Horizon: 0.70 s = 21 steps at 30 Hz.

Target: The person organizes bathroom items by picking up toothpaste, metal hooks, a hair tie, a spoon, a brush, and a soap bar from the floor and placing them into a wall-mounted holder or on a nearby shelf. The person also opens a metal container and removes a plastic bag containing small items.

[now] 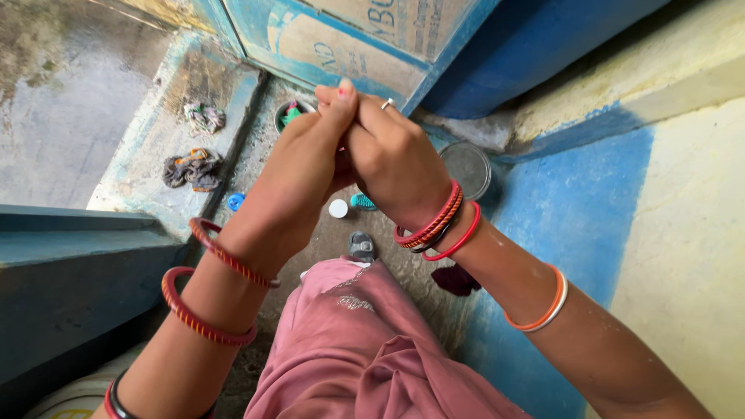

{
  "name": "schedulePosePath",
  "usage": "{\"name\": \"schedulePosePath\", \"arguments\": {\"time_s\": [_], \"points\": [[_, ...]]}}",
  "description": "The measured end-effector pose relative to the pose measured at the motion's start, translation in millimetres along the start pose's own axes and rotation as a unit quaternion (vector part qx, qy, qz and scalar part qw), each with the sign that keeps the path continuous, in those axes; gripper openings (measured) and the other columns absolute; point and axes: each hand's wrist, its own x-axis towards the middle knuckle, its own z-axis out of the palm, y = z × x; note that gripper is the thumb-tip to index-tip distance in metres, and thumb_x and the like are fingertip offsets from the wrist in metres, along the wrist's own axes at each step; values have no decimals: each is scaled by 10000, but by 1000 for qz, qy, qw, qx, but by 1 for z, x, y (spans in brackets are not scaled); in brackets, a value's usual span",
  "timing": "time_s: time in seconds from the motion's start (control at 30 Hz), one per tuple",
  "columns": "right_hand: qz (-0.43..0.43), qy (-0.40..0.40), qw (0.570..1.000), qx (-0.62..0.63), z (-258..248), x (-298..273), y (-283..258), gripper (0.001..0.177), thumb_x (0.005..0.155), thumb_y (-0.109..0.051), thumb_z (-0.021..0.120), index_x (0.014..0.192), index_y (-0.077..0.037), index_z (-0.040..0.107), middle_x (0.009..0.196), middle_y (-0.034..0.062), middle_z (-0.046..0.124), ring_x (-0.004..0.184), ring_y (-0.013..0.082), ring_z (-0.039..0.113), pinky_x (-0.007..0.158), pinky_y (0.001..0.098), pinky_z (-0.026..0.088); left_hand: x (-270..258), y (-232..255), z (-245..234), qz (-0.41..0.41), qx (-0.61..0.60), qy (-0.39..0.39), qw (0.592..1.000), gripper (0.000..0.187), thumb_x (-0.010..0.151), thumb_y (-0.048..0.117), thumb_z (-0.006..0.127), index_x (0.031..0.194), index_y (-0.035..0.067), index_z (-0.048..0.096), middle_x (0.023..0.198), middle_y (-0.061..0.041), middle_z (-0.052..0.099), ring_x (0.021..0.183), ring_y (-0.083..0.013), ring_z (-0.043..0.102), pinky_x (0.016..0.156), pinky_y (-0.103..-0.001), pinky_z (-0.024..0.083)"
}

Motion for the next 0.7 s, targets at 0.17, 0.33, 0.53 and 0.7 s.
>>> {"name": "schedulePosePath", "arguments": {"time_s": [0.17,0.33,0.53,0.7], "points": [[74,34,994,71,2,-7,-21,263,1001,18,653,1263,12,678,1194,184,694,1138,364,693,972,357,579,6,-10,9,-14,-147,30,989,487,1038,438,476,1113,-19,627,1001,-63,656,866,-161,609,795,-318,527],[214,58,954,200,-3,-16,-22,132,966,40,623,1070,34,704,1115,163,749,999,237,749,834,265,552,25,-34,29,62,-210,26,975,414,995,457,532,1031,45,549,964,-90,675,886,-195,696,812,-351,597],[313,82,867,379,15,-40,4,151,1013,86,614,1038,48,758,902,23,726,887,49,614,796,227,508,53,-71,24,83,-166,8,983,462,1054,481,545,977,26,563,933,-107,671,870,-183,671,803,-338,582],[448,83,698,552,39,-72,42,281,879,143,564,1046,53,770,999,42,718,942,93,627,844,240,492,89,-112,21,29,-97,112,989,361,994,449,509,950,93,543,875,-70,679,787,-134,676,719,-308,579]]}}
